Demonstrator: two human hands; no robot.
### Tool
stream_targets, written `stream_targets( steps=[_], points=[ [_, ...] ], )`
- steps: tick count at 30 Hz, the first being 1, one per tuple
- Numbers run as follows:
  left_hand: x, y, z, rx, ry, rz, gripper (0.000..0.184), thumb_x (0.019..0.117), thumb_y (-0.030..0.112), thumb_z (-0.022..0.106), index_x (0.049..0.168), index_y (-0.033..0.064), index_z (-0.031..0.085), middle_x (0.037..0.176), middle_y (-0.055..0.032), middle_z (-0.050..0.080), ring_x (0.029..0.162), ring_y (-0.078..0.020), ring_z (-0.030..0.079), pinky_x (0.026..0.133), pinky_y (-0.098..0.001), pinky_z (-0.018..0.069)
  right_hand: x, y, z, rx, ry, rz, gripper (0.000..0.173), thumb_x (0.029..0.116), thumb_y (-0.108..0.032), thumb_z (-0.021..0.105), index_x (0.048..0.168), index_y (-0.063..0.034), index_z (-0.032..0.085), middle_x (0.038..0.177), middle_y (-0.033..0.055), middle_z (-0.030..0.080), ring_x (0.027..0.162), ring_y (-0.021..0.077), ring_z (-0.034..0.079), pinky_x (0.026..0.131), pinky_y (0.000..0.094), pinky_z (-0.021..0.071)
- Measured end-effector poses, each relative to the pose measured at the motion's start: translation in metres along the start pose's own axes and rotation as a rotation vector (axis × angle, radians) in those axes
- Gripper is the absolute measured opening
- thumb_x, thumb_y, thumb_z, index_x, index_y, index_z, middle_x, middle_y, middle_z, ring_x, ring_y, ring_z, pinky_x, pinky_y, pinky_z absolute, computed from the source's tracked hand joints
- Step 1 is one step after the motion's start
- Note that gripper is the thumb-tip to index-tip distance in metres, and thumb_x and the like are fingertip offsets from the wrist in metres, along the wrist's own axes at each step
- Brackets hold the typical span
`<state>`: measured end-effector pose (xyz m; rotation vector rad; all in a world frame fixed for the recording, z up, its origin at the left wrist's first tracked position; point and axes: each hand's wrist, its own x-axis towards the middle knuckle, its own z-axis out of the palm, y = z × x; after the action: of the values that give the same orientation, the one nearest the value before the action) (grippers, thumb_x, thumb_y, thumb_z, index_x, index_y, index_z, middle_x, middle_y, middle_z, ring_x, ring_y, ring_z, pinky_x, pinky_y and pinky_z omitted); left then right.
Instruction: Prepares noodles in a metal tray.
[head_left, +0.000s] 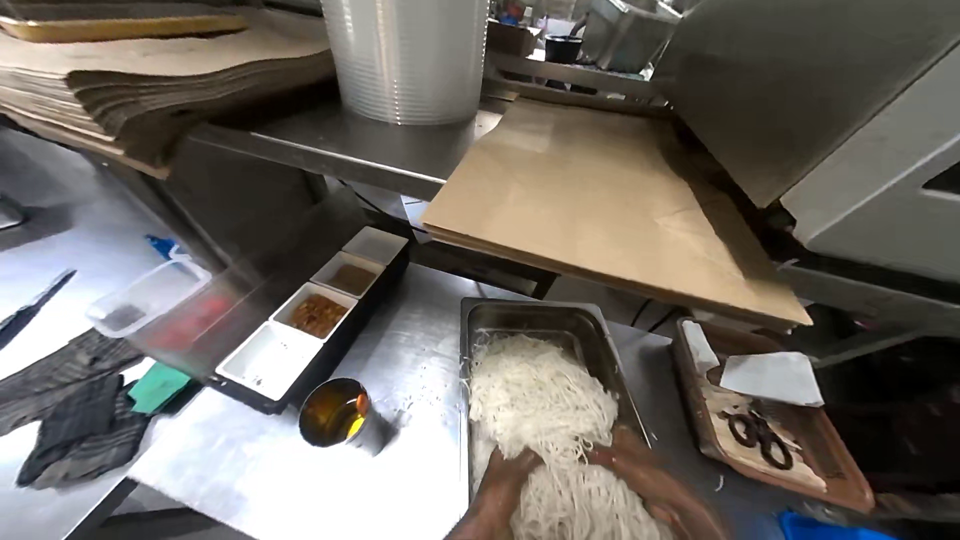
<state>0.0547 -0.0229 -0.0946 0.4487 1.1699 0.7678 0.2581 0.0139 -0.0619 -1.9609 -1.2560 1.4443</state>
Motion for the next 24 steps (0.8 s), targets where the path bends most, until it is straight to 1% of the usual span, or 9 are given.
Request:
stream_targets(
  steps=[4, 7, 10, 12, 14, 16, 18, 21, 24],
  points=[
    [-0.01, 0.016, 0.01, 0.034, -0.052, 0.01, 0.047, 0.1112, 0.023, 0.04, 0.151, -0.0026, 0.039, 0.147, -0.0228, 0.049, 0.131, -0.0264, 0.051, 0.109, -0.0437, 0.0444, -0.03, -0.06, -0.014, -0.23, 0.106, -0.088, 0.092, 0.0779, -0.03, 0.084, 0.153, -0.0008, 0.039, 0.141, 0.02, 0.057, 0.128, 0.0263, 0.058, 0.107, 0.0449, 0.0491],
    [-0.008, 0.031, 0.015, 0.223, -0.133, 0.067, 0.049, 0.114, 0.022, 0.026, 0.154, -0.0062, 0.035, 0.159, -0.0268, 0.035, 0.147, -0.0313, 0.036, 0.12, -0.0453, 0.0309, -0.049, -0.089, -0.019, -0.417, 0.264, -0.139, 0.091, 0.0757, -0.039, 0.085, 0.151, -0.0041, 0.046, 0.135, 0.0209, 0.061, 0.123, 0.0327, 0.061, 0.103, 0.0557, 0.049],
    [0.013, 0.044, 0.019, 0.503, -0.152, 0.032, 0.041, 0.1111, 0.013, 0.039, 0.145, -0.0102, 0.043, 0.144, -0.03, 0.049, 0.131, -0.0328, 0.05, 0.11, -0.045, 0.0407, -0.064, -0.106, -0.007, -0.674, 0.372, -0.121, 0.085, 0.0781, -0.039, 0.084, 0.15, -0.0117, 0.049, 0.117, 0.0216, 0.069, 0.107, 0.0404, 0.067, 0.09, 0.0633, 0.0514],
    [0.018, 0.048, 0.006, 0.878, -0.187, 0.004, 0.046, 0.1066, 0.018, 0.055, 0.142, -0.0118, 0.049, 0.145, -0.0297, 0.052, 0.137, -0.0343, 0.051, 0.116, -0.0445, 0.0378, -0.067, -0.094, 0.009, -0.825, 0.428, -0.183, 0.08, 0.0781, -0.036, 0.084, 0.147, -0.0117, 0.052, 0.109, 0.0228, 0.072, 0.099, 0.0445, 0.069, 0.084, 0.0656, 0.0511],
    [0.012, 0.044, -0.012, 1.149, -0.214, 0.007, 0.049, 0.1031, 0.025, 0.061, 0.135, -0.0116, 0.057, 0.142, -0.0304, 0.055, 0.138, -0.0394, 0.05, 0.117, -0.0508, 0.0357, -0.068, -0.062, 0.028, -0.866, 0.455, -0.251, 0.079, 0.0786, -0.032, 0.083, 0.148, -0.0101, 0.053, 0.118, 0.027, 0.068, 0.105, 0.05, 0.066, 0.088, 0.0706, 0.0477],
    [-0.002, 0.045, -0.028, 1.239, -0.274, 0.07, 0.042, 0.1044, 0.021, 0.057, 0.132, -0.011, 0.06, 0.141, -0.0305, 0.056, 0.138, -0.0413, 0.049, 0.119, -0.0532, 0.0332, -0.07, -0.026, 0.046, -0.813, 0.415, -0.252, 0.081, 0.08, -0.03, 0.082, 0.152, -0.0097, 0.05, 0.132, 0.0315, 0.061, 0.119, 0.0539, 0.059, 0.095, 0.0739, 0.0425],
    [-0.022, 0.045, -0.044, 1.16, -0.28, 0.08, 0.043, 0.1066, 0.022, 0.053, 0.135, -0.0092, 0.057, 0.141, -0.0296, 0.055, 0.137, -0.04, 0.05, 0.118, -0.0526, 0.036, -0.081, -0.002, 0.055, -0.74, 0.282, -0.233, 0.077, 0.0865, -0.034, 0.078, 0.153, -0.0109, 0.049, 0.137, 0.0328, 0.057, 0.12, 0.0534, 0.058, 0.095, 0.0708, 0.0452],
    [-0.044, 0.044, -0.049, 1.159, -0.204, 0.149, 0.042, 0.1054, 0.029, 0.053, 0.129, -0.0056, 0.06, 0.119, -0.0264, 0.067, 0.114, -0.0391, 0.065, 0.102, -0.0554, 0.0502, -0.099, 0.016, 0.034, -0.54, 0.122, -0.373, 0.046, 0.0988, -0.022, 0.065, 0.141, -0.0046, 0.062, 0.13, 0.0256, 0.066, 0.114, 0.0424, 0.067, 0.097, 0.0599, 0.0536],
    [-0.064, 0.055, -0.02, 1.192, 0.007, 0.354, 0.05, 0.1025, 0.031, 0.056, 0.139, -0.0021, 0.058, 0.121, -0.0247, 0.068, 0.111, -0.0394, 0.068, 0.099, -0.0556, 0.0524, -0.088, 0.021, -0.011, -0.385, 0.238, -0.368, 0.032, 0.0992, -0.005, 0.054, 0.128, -0.0001, 0.068, 0.112, 0.0181, 0.074, 0.094, 0.0336, 0.074, 0.085, 0.0555, 0.0594]
  ],
)
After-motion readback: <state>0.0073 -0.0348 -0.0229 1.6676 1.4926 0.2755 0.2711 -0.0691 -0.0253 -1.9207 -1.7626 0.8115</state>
